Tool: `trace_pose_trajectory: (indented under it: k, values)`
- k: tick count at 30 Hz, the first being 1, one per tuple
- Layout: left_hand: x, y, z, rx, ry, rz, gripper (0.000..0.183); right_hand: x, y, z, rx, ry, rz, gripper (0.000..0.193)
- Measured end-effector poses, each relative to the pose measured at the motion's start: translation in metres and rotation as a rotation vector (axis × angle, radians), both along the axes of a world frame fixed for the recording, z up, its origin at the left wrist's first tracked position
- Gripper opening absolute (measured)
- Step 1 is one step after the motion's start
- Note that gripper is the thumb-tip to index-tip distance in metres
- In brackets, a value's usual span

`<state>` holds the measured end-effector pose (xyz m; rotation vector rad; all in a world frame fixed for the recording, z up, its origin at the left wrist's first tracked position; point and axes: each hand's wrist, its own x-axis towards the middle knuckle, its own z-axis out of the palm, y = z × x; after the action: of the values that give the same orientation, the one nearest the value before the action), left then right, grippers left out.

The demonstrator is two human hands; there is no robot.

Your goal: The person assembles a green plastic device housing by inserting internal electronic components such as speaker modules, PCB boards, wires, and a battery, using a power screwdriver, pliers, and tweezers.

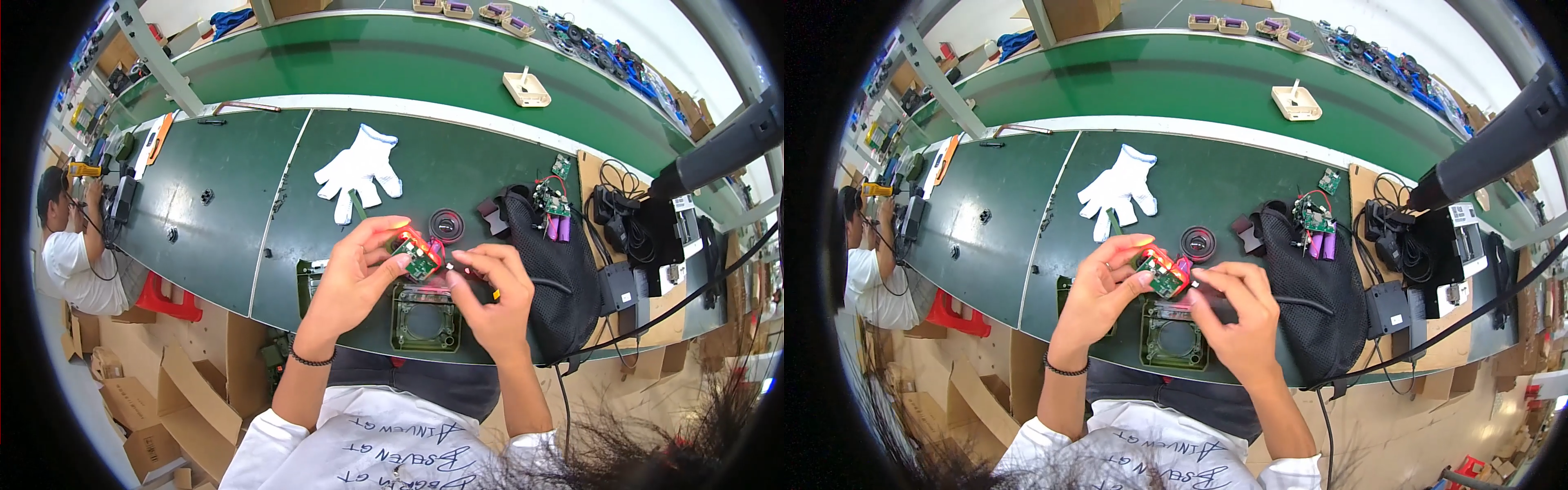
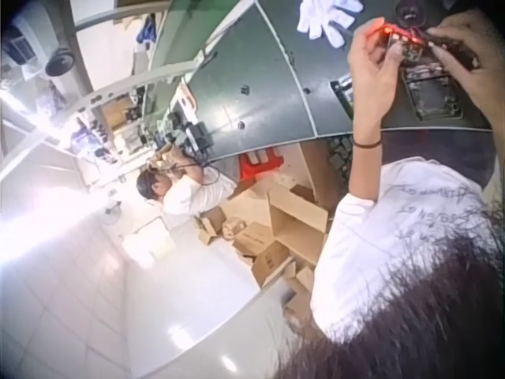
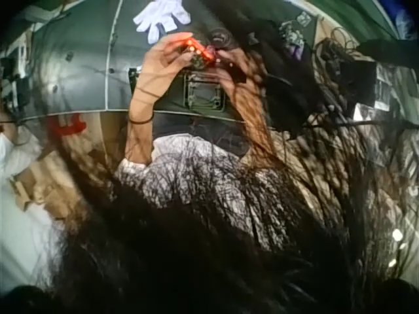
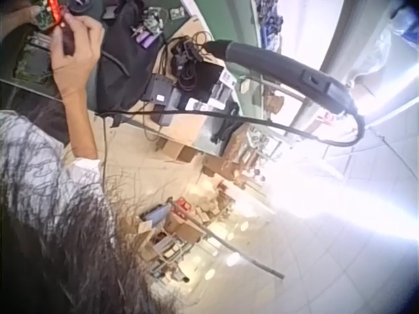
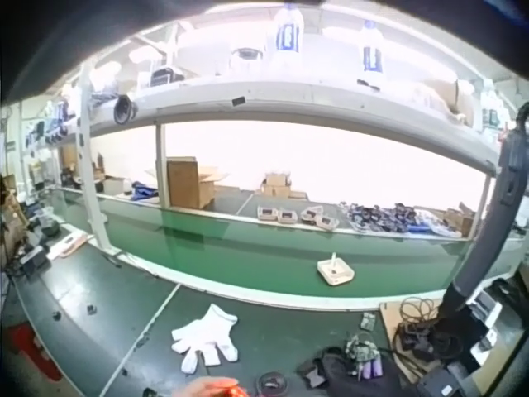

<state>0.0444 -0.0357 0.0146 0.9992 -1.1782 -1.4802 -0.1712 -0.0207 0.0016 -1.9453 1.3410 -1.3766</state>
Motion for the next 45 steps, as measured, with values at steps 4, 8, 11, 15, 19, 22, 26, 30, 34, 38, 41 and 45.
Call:
trace_pose_trajectory:
  k: [4,8,11,15,19,22,26,30,34,38,41,45]
  values:
    - [0.001,-0.014,0.021,-0.138,-0.230,0.026,0.041,-0.010,-0.009,0.018,0.054,0.017,-0.026,0.030]
    - [0.002,-0.038,0.046,-0.242,-0.509,0.006,0.042,-0.015,-0.006,0.023,0.120,0.006,-0.034,0.031]
    - [-0.008,-0.050,0.069,-0.278,-0.689,-0.027,0.039,-0.019,0.001,0.026,0.164,-0.053,-0.046,0.031]
    - [-0.007,-0.059,0.079,-0.336,-0.707,-0.112,0.030,-0.014,-0.009,0.016,0.155,0.007,-0.015,0.045]
    - [-0.012,-0.056,0.090,-0.368,-0.661,-0.144,0.027,0.006,-0.041,0.017,-0.006,0.208,0.019,0.068]
    - [-0.010,-0.050,0.088,-0.424,-0.687,-0.105,0.027,0.005,-0.063,0.000,0.126,0.405,0.166,0.059]
    - [0.014,-0.052,0.082,-0.336,-0.686,-0.038,0.028,-0.010,-0.064,0.003,0.224,0.301,0.053,0.044]
    - [0.035,-0.056,0.080,-0.288,-0.523,0.034,0.027,-0.017,-0.058,0.002,0.352,0.080,-0.025,0.034]
    - [0.039,-0.072,0.087,-0.362,-0.506,0.065,0.028,-0.034,-0.059,-0.017,0.376,-0.396,-0.044,0.031]
    - [0.036,-0.115,0.090,-0.474,-0.515,0.006,0.026,-0.032,-0.040,-0.010,0.310,-0.541,0.045,0.030]
    - [0.014,-0.164,0.100,-0.429,-0.543,0.013,0.026,-0.036,-0.028,-0.022,0.316,-0.545,0.042,0.026]
    - [-0.044,-0.251,0.098,-0.332,-0.462,0.124,0.026,-0.031,-0.021,-0.037,0.277,-0.551,-0.045,0.027]
